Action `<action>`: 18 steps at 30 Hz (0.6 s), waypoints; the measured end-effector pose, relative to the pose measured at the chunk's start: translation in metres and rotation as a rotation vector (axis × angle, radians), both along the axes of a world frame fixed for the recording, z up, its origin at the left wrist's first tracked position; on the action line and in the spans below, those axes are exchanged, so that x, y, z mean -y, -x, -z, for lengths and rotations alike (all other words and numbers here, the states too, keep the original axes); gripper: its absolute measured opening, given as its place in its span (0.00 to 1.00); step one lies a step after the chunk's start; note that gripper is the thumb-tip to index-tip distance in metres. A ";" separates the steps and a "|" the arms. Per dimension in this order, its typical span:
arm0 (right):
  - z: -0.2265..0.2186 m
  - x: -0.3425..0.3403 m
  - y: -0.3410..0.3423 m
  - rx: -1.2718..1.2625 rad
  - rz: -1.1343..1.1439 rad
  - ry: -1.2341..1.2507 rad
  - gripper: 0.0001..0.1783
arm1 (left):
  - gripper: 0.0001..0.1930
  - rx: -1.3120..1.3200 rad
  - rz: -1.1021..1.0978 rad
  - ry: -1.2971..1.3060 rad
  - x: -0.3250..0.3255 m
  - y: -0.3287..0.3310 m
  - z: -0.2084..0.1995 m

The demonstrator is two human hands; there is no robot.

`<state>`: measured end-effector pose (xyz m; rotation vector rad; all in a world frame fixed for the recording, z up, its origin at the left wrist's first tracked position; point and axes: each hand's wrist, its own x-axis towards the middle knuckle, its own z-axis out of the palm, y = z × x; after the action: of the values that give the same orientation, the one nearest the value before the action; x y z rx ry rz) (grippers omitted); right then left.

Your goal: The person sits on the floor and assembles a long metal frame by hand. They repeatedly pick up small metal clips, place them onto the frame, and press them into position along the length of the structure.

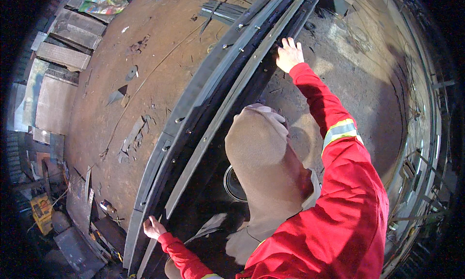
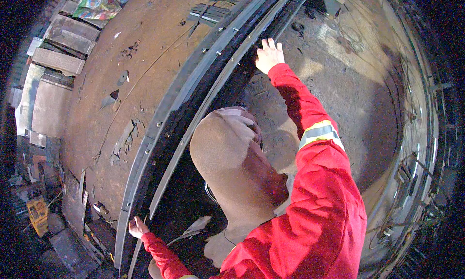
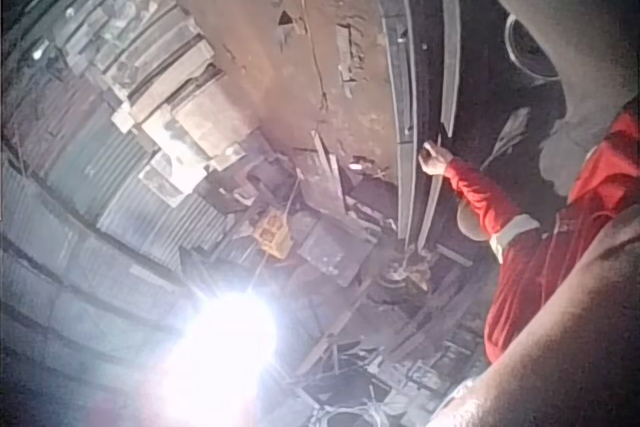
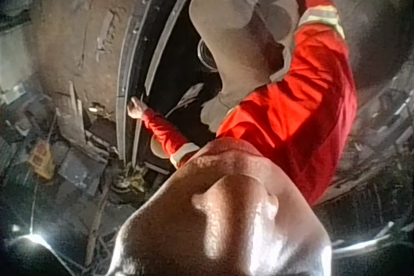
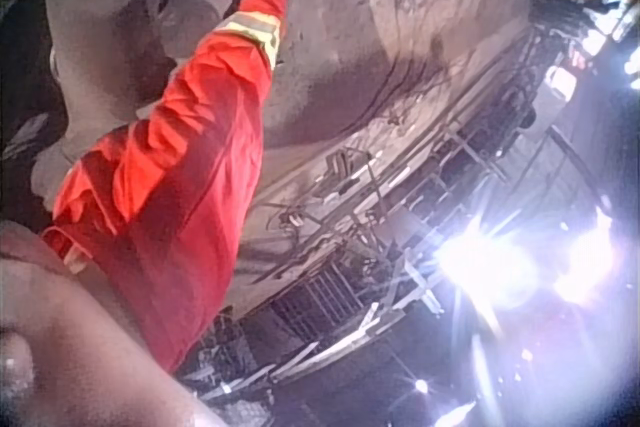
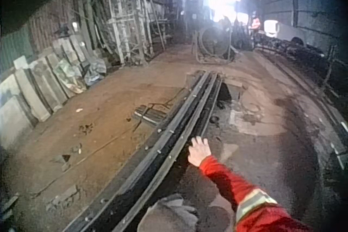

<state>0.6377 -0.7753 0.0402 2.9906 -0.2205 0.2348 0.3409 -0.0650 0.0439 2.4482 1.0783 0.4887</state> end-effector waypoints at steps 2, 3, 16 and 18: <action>0.003 0.011 -0.003 0.025 0.002 -0.002 0.17 | 0.14 -0.011 -0.002 -0.028 0.002 -0.001 0.000; 0.003 0.016 -0.004 0.038 0.009 -0.021 0.17 | 0.14 -0.016 -0.001 -0.041 0.004 -0.002 -0.001; 0.031 0.054 -0.020 0.270 0.122 -0.495 0.23 | 0.16 -0.003 0.008 -0.074 0.011 -0.002 -0.007; 0.029 0.058 -0.026 0.267 0.131 -0.483 0.20 | 0.17 0.007 0.001 -0.081 0.023 -0.006 -0.012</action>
<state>0.6633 -0.8337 0.0112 3.3868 -0.5753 0.6525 0.3466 -0.0884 0.0559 2.5144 1.0745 0.5510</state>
